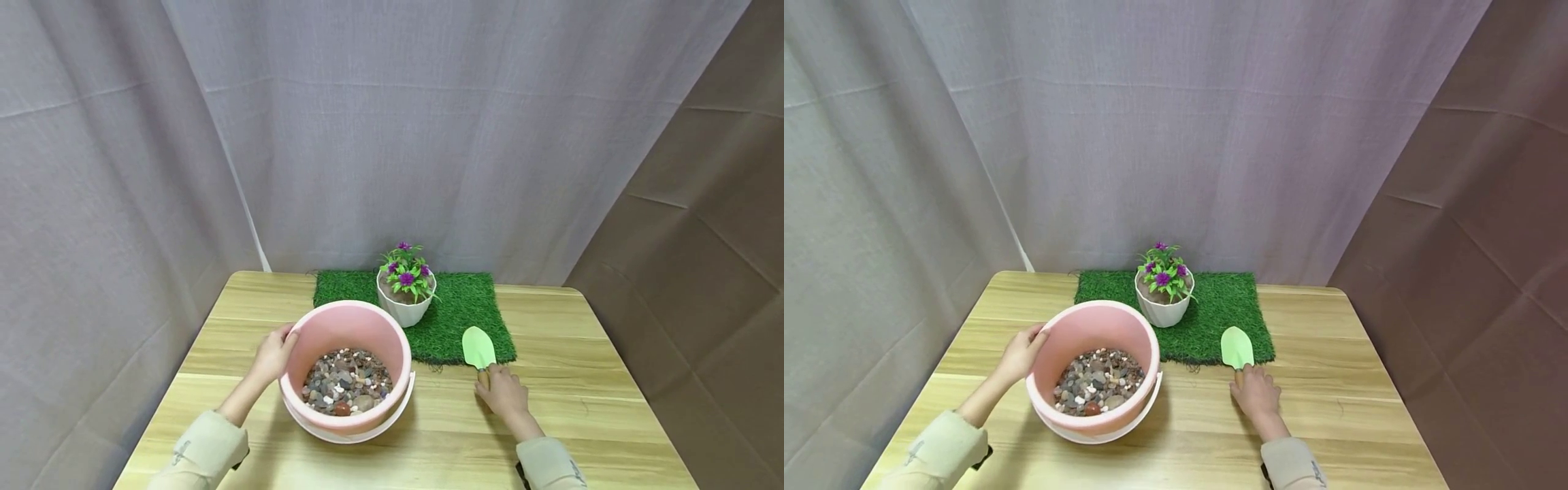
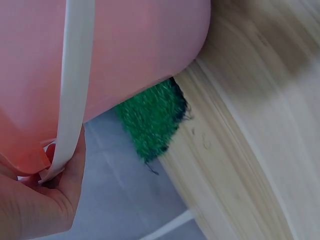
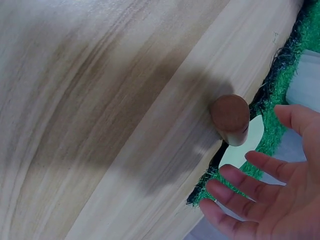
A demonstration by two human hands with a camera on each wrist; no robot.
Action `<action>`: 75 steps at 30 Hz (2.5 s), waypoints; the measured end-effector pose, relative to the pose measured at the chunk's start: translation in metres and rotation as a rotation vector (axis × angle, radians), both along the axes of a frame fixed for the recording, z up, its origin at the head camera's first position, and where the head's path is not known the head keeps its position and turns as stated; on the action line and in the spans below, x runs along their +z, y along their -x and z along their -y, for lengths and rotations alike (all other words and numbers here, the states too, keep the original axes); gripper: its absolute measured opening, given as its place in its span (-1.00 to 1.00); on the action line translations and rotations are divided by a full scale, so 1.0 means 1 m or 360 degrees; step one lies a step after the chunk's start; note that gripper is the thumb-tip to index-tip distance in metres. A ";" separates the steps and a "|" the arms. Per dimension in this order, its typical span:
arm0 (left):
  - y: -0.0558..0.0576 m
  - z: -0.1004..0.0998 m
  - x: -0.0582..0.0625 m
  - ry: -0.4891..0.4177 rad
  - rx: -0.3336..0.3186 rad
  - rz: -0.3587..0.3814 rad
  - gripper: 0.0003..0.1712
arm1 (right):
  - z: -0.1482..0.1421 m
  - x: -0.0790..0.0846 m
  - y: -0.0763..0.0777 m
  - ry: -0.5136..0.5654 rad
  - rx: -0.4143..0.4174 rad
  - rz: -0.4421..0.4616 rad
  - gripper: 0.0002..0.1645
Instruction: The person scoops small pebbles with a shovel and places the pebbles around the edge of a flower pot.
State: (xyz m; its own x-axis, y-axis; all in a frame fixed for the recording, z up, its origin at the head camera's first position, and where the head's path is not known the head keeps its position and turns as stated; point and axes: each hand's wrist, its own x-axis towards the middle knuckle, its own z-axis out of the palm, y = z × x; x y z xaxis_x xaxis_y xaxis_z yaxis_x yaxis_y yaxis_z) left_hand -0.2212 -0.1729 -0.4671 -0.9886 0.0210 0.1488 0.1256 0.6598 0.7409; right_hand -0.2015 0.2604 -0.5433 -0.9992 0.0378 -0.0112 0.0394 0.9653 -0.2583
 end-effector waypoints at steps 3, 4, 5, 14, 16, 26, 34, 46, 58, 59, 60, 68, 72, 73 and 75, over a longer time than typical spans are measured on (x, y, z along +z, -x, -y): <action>0.004 -0.010 0.001 -0.0017 -0.0039 -0.0019 -0.66 | 0.000 0.001 0.000 -0.0001 0.0006 0.0007 -0.50; 0.005 -0.013 0.001 -0.0014 -0.0053 -0.0025 -0.66 | 0.000 0.001 0.000 0.0000 0.0005 0.0010 -0.50; 0.006 -0.016 0.001 -0.0007 -0.0067 -0.0033 -0.66 | 0.000 0.001 0.000 0.0002 0.0004 0.0010 -0.51; 0.020 -0.036 0.001 -0.0055 -0.0195 -0.0020 -0.65 | 0.001 -0.003 0.001 -0.0006 0.0038 -0.0034 -0.56; 0.023 -0.040 0.000 -0.0056 -0.0224 -0.0008 -0.66 | 0.002 -0.004 0.001 0.0004 0.0028 -0.0026 -0.54; 0.035 -0.064 0.002 -0.0037 -0.0390 -0.0008 -0.66 | 0.002 -0.004 0.001 0.0030 -0.0011 -0.0002 -0.51; 0.046 -0.080 0.004 -0.0019 -0.0581 0.0051 -0.62 | 0.000 -0.008 0.002 0.0025 -0.0036 0.0001 -0.46; 0.065 -0.087 0.005 0.0027 -0.0922 0.0086 -0.61 | -0.001 -0.006 0.005 0.0063 -0.0047 -0.0007 -0.50; 0.058 -0.092 0.000 -0.0048 -0.0532 0.0035 -0.62 | -0.001 -0.009 0.010 0.0061 -0.0051 0.0053 -0.55; 0.056 -0.092 0.000 -0.0080 -0.0456 0.0025 -0.62 | -0.002 -0.009 0.010 0.0059 -0.0054 0.0056 -0.55; 0.054 -0.092 0.000 -0.0113 -0.0394 0.0009 -0.63 | -0.003 -0.008 0.011 0.0061 -0.0059 0.0056 -0.56; 0.037 -0.075 0.013 -0.0388 -0.0233 0.0118 -0.69 | -0.004 -0.011 0.013 0.0093 -0.0070 0.0037 -0.59; 0.028 -0.068 0.018 -0.0579 -0.0259 0.0377 -0.64 | -0.003 -0.013 0.014 0.0105 -0.0087 0.0050 -0.63; 0.026 -0.068 0.018 -0.0632 -0.0266 0.0442 -0.62 | -0.003 -0.013 0.014 0.0103 -0.0091 0.0056 -0.64; 0.022 -0.068 0.017 -0.0733 -0.0267 0.0557 -0.59 | -0.003 -0.014 0.015 0.0092 -0.0102 0.0071 -0.64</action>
